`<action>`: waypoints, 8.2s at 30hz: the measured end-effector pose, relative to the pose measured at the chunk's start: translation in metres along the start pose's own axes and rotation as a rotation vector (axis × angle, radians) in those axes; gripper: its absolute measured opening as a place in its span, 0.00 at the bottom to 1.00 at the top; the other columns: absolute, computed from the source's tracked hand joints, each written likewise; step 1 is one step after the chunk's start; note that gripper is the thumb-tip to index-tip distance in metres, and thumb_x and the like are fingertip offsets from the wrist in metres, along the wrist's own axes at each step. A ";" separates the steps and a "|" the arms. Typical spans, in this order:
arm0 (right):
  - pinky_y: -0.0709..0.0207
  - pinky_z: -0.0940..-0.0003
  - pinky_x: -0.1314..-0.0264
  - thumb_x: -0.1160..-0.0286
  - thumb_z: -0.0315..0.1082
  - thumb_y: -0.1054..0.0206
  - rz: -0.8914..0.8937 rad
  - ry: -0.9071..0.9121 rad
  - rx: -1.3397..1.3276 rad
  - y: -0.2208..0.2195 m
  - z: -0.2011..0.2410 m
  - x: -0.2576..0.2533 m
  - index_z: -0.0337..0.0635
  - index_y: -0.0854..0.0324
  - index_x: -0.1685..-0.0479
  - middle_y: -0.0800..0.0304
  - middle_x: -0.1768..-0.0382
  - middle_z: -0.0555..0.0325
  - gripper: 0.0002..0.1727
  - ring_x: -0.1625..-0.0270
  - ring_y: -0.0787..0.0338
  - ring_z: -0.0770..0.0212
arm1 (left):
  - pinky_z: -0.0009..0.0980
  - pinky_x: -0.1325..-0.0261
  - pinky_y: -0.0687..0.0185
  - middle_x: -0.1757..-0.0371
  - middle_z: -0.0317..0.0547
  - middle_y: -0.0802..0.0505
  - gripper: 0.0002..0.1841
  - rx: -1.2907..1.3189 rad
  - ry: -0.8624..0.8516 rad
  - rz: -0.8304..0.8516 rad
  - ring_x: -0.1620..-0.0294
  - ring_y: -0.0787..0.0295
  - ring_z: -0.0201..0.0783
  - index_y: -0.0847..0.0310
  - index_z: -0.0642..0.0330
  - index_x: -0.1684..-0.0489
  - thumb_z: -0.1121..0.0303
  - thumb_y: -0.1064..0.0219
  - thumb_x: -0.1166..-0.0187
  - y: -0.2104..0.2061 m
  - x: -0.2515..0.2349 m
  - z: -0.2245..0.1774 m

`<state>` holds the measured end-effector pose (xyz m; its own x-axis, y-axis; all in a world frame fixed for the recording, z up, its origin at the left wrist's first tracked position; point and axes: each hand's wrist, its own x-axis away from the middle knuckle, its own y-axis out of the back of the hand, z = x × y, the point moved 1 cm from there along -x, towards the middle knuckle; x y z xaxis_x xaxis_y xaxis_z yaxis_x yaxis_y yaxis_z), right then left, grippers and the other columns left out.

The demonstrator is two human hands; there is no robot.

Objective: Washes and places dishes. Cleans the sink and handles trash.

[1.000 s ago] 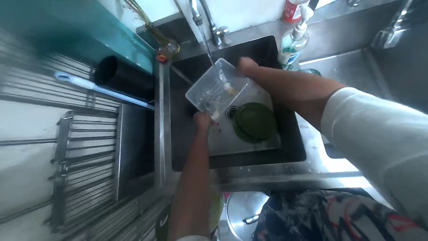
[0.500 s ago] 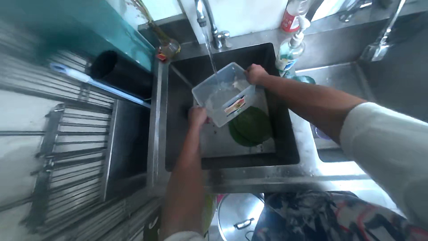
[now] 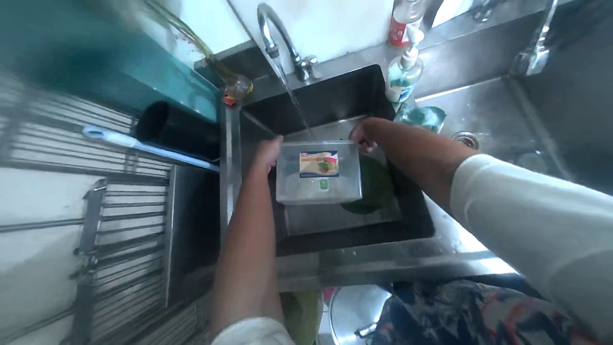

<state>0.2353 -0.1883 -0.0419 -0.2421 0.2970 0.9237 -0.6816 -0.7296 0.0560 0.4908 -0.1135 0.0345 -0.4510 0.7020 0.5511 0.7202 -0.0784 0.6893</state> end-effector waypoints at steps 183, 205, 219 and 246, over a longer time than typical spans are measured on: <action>0.23 0.33 0.29 0.27 0.24 0.30 -0.454 0.457 0.361 -0.028 0.029 -0.012 0.30 0.19 0.33 0.16 0.33 0.30 0.21 0.29 0.16 0.32 | 0.42 0.63 0.19 0.47 0.63 0.11 0.34 0.205 -0.051 -0.148 0.66 0.17 0.45 0.50 0.55 0.07 0.71 0.40 0.13 -0.043 0.034 0.082; 0.21 0.37 0.34 0.23 0.28 0.33 -0.524 0.302 0.377 -0.005 0.033 -0.014 0.27 0.20 0.38 0.16 0.34 0.32 0.18 0.31 0.14 0.37 | 0.30 0.77 0.26 0.69 0.46 0.18 0.16 0.332 -0.042 -0.133 0.81 0.27 0.33 0.24 0.66 0.35 0.71 0.39 0.17 -0.060 0.030 0.052; 0.24 0.31 0.32 0.18 0.34 0.36 -0.460 0.518 0.480 0.021 0.029 -0.013 0.43 0.15 0.33 0.11 0.37 0.38 0.18 0.32 0.13 0.36 | 0.20 0.86 0.42 0.78 0.35 0.28 0.05 0.460 0.194 0.115 0.89 0.42 0.25 0.26 0.62 0.52 0.71 0.42 0.17 -0.089 0.001 0.092; 0.22 0.39 0.34 0.17 0.71 0.46 -0.496 0.344 -0.781 -0.034 0.002 -0.047 0.28 0.15 0.44 0.12 0.44 0.31 0.45 0.40 0.11 0.40 | 0.18 0.81 0.38 0.72 0.35 0.16 0.17 0.154 -0.110 -0.084 0.85 0.33 0.22 0.18 0.61 0.40 0.56 0.44 0.08 0.011 0.018 -0.055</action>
<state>0.2710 -0.1784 -0.0862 0.0910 0.7127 0.6956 -0.9945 0.1011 0.0266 0.4620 -0.1405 0.0782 -0.4585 0.7752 0.4346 0.7588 0.0869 0.6455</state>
